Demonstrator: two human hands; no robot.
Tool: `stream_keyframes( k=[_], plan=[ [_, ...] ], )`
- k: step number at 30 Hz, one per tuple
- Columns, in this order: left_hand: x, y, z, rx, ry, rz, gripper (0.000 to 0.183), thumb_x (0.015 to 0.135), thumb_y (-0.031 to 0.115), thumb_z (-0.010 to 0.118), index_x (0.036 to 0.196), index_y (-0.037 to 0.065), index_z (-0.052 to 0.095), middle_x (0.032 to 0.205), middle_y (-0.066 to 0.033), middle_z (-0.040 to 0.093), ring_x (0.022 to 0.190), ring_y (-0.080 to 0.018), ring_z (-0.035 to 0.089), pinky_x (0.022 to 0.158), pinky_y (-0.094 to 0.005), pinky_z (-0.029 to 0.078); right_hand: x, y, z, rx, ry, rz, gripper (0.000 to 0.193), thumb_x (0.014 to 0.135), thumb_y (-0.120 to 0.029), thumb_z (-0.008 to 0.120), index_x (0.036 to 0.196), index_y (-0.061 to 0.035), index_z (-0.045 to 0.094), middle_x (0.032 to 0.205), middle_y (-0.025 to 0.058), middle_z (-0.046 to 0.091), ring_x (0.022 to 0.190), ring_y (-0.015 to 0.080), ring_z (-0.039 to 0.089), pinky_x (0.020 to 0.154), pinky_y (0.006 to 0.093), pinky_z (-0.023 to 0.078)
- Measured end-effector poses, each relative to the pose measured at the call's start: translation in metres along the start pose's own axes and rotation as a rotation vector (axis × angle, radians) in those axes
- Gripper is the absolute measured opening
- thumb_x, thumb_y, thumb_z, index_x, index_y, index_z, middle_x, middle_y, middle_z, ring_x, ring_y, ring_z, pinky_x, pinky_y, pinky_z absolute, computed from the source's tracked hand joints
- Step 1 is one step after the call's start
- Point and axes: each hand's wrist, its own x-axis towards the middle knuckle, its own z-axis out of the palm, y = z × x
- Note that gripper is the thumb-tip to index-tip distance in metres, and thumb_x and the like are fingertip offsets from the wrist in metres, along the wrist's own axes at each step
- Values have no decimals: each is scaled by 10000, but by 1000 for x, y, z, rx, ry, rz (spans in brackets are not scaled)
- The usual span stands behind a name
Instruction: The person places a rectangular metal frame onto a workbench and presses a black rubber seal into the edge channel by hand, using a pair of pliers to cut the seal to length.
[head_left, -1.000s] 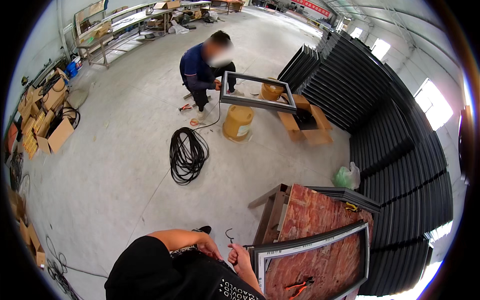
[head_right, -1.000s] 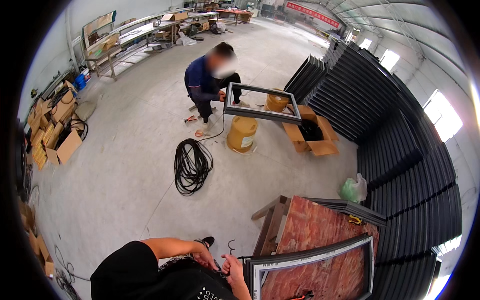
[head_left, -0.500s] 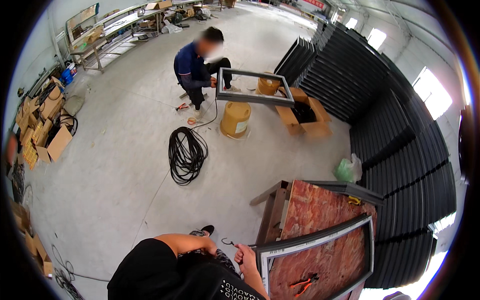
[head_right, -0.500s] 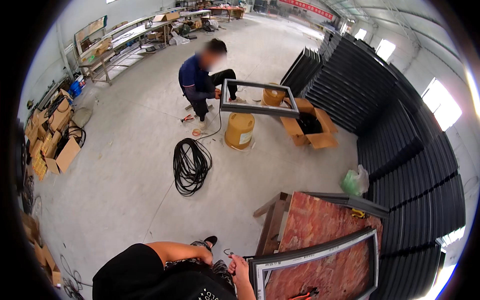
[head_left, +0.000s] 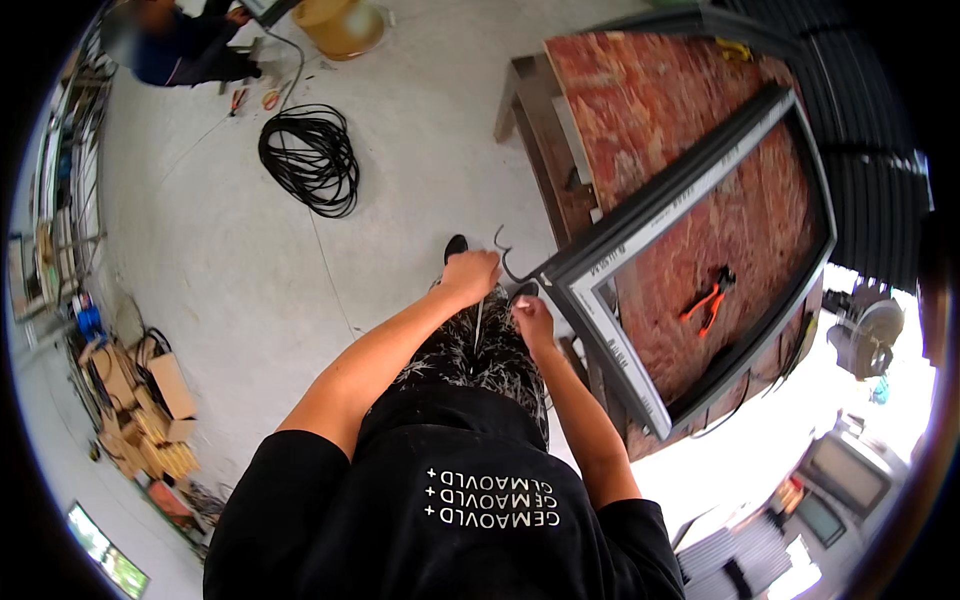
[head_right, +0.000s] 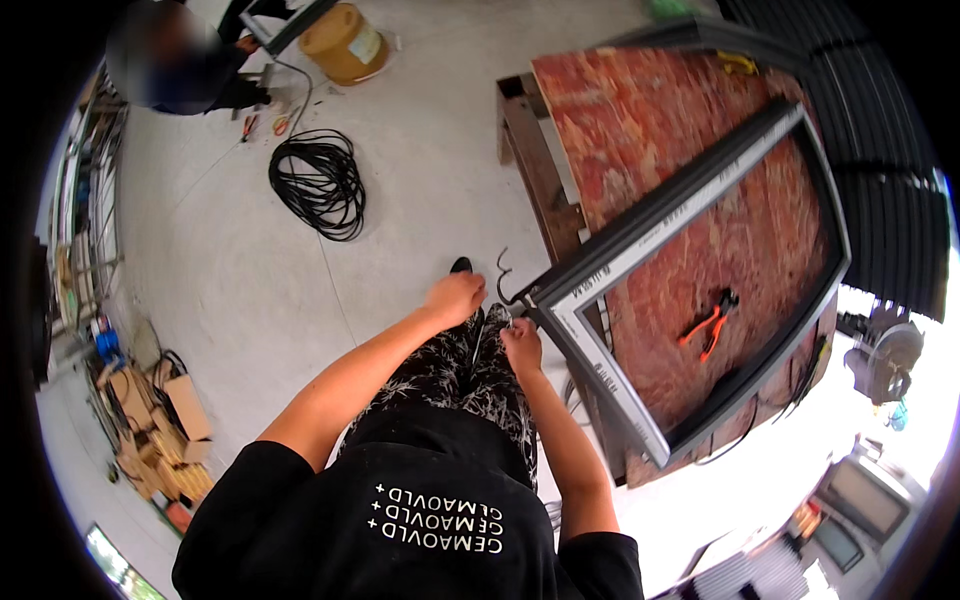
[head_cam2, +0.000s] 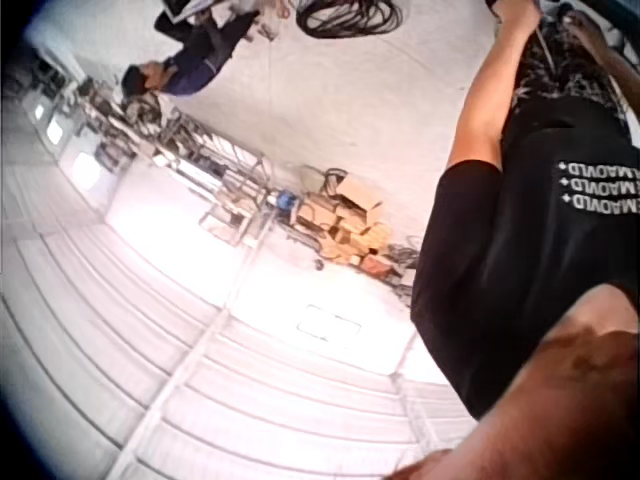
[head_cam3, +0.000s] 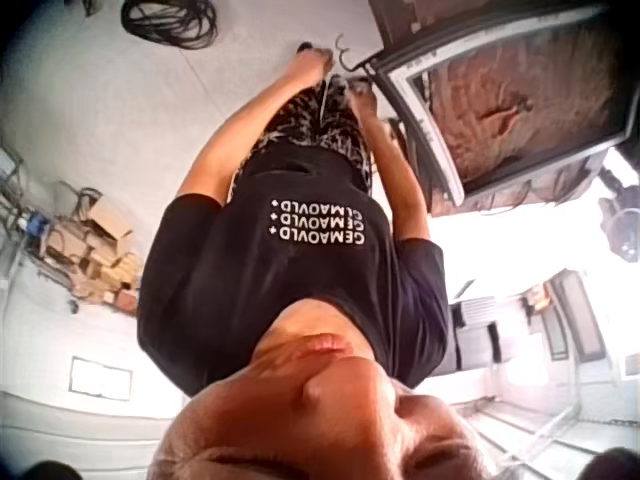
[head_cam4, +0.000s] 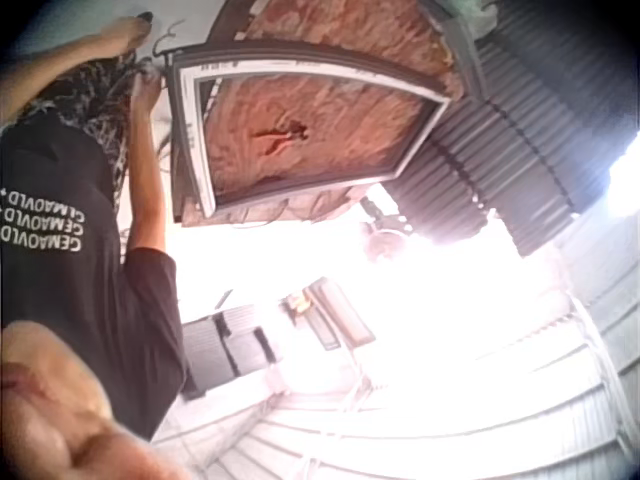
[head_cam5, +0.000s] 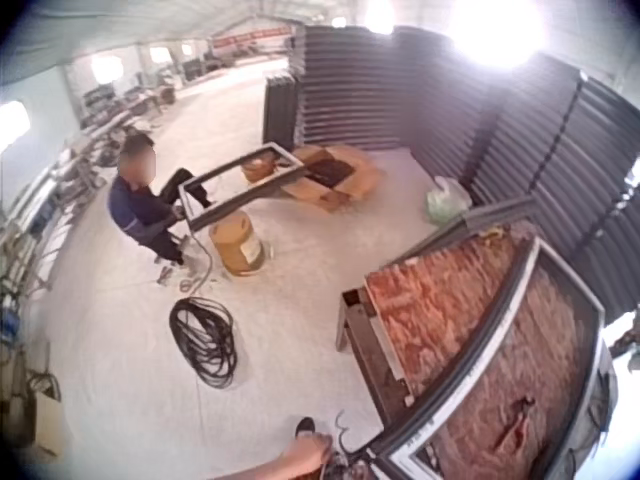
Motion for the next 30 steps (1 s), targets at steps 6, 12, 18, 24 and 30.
stream_keyframes(
  k=[6, 12, 18, 24, 30],
  plan=[
    [46, 30, 0, -283, 17, 170, 238, 918, 232, 591, 1003, 24, 668, 938, -166, 668, 873, -323, 646, 754, -413, 506, 45, 44, 16, 81, 37, -20, 442, 779, -291, 752, 1106, -22, 625, 1043, 106, 640, 928, 184, 612, 782, 341, 468],
    [50, 21, 18, -611, -311, -57, 241, 922, 212, 612, 985, -9, 684, 822, -76, 696, 724, -144, 608, 672, -297, 485, 7, -20, 42, 145, 40, -68, 379, 824, -370, 714, 951, -18, 649, 847, 105, 649, 785, 192, 609, 727, 329, 457],
    [48, 26, 21, -651, -242, -177, 203, 904, 207, 634, 889, 19, 709, 729, -9, 669, 614, -94, 531, 592, -261, 441, -100, -40, -28, 183, -85, -1, 278, 856, -266, 698, 916, -3, 628, 650, 91, 579, 594, 211, 540, 572, 335, 431],
    [44, 57, -1, -812, -284, -374, 232, 919, 237, 627, 954, 23, 706, 755, -7, 631, 674, -72, 514, 630, -257, 429, -188, -106, -147, -287, -1, -131, 331, 821, -143, 713, 1120, -38, 620, 642, 94, 574, 557, 189, 541, 535, 325, 430],
    [48, 50, 16, -610, -151, -269, 259, 908, 245, 636, 965, -2, 690, 812, -31, 642, 775, -140, 555, 712, -313, 450, -198, -117, -177, -424, 221, -404, 247, 811, -69, 695, 1054, -68, 653, 780, 121, 620, 616, 284, 599, 584, 358, 479]
  ],
)
